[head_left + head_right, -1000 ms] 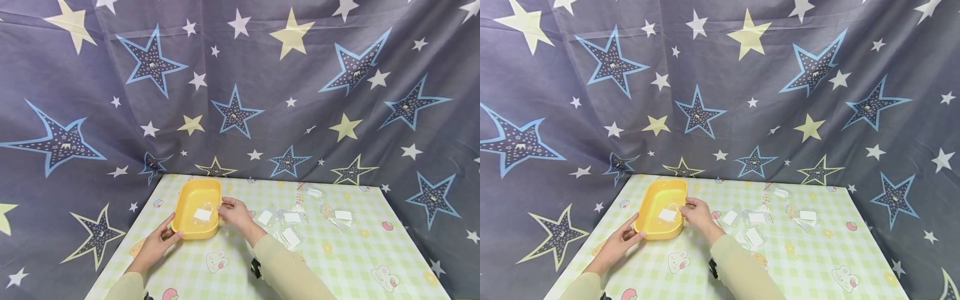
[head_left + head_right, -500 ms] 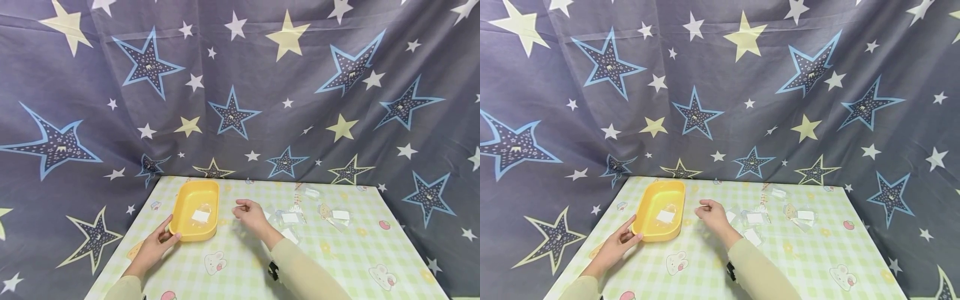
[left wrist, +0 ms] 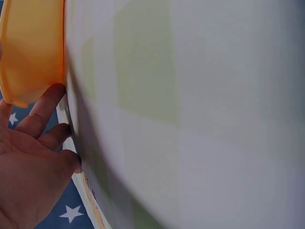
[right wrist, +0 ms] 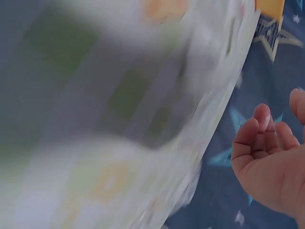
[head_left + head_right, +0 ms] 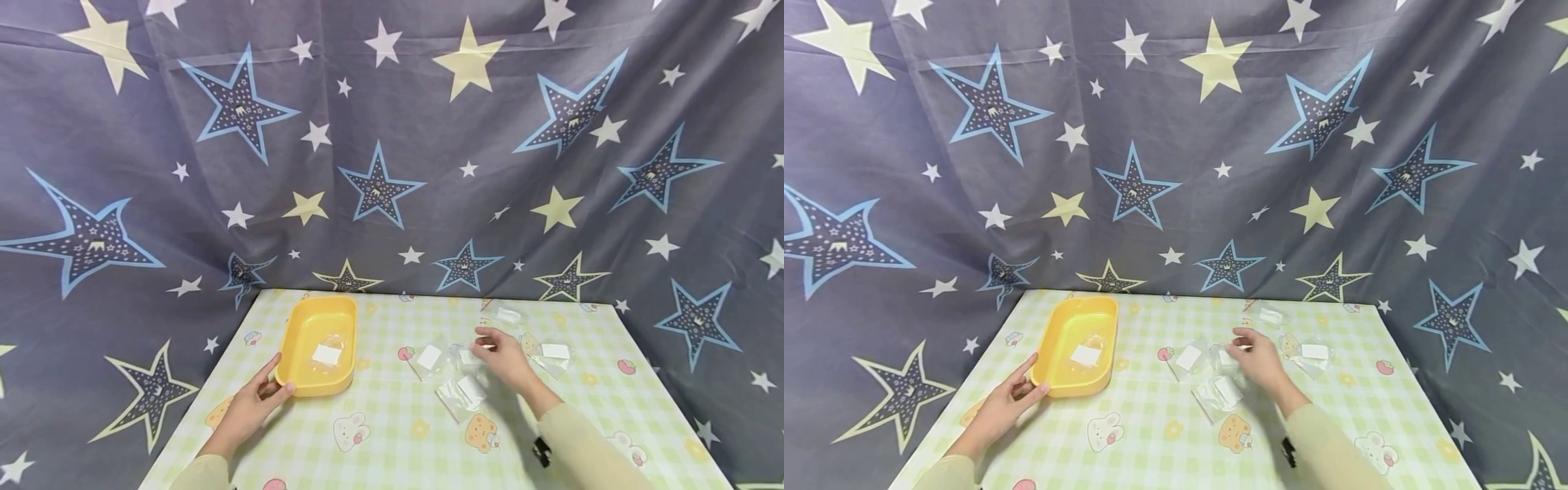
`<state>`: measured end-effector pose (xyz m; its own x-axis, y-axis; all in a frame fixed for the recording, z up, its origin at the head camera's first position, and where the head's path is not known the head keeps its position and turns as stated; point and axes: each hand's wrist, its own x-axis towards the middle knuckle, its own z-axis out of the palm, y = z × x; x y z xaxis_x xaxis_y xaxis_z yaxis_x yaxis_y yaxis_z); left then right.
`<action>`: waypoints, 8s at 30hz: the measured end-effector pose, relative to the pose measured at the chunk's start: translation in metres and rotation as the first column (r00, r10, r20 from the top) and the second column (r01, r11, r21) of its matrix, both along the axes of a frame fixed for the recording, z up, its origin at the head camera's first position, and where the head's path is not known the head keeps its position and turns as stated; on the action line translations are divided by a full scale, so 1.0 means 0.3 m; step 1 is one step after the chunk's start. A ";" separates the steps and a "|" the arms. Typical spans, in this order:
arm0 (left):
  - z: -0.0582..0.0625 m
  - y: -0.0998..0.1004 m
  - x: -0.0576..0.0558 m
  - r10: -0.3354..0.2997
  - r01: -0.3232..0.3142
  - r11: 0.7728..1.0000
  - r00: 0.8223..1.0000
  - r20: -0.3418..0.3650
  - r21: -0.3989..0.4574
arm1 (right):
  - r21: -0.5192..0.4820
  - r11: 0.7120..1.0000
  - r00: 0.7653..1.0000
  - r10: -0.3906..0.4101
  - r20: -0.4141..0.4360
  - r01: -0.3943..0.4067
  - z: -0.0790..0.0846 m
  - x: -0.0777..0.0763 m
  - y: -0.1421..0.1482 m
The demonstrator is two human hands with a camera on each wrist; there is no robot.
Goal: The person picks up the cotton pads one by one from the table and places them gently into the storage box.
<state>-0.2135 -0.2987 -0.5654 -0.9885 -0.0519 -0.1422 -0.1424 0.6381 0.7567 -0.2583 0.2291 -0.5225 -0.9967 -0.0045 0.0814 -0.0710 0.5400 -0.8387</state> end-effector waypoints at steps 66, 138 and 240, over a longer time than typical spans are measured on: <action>-0.020 -0.008 -0.006 0.007 -0.007 1.000 1.000 0.009 -0.024 | 0.494 0.834 0.924 0.356 -0.142 -0.245 -0.123 0.172 0.123; -0.026 -0.002 0.004 0.034 -0.034 0.999 0.999 0.006 -0.010 | 0.144 0.985 0.928 0.138 -0.347 -0.093 0.049 0.080 0.008; -0.031 0.010 0.007 0.047 -0.047 0.999 0.999 -0.002 -0.012 | 0.039 0.956 0.952 0.292 -0.088 -0.289 0.057 -0.044 -0.433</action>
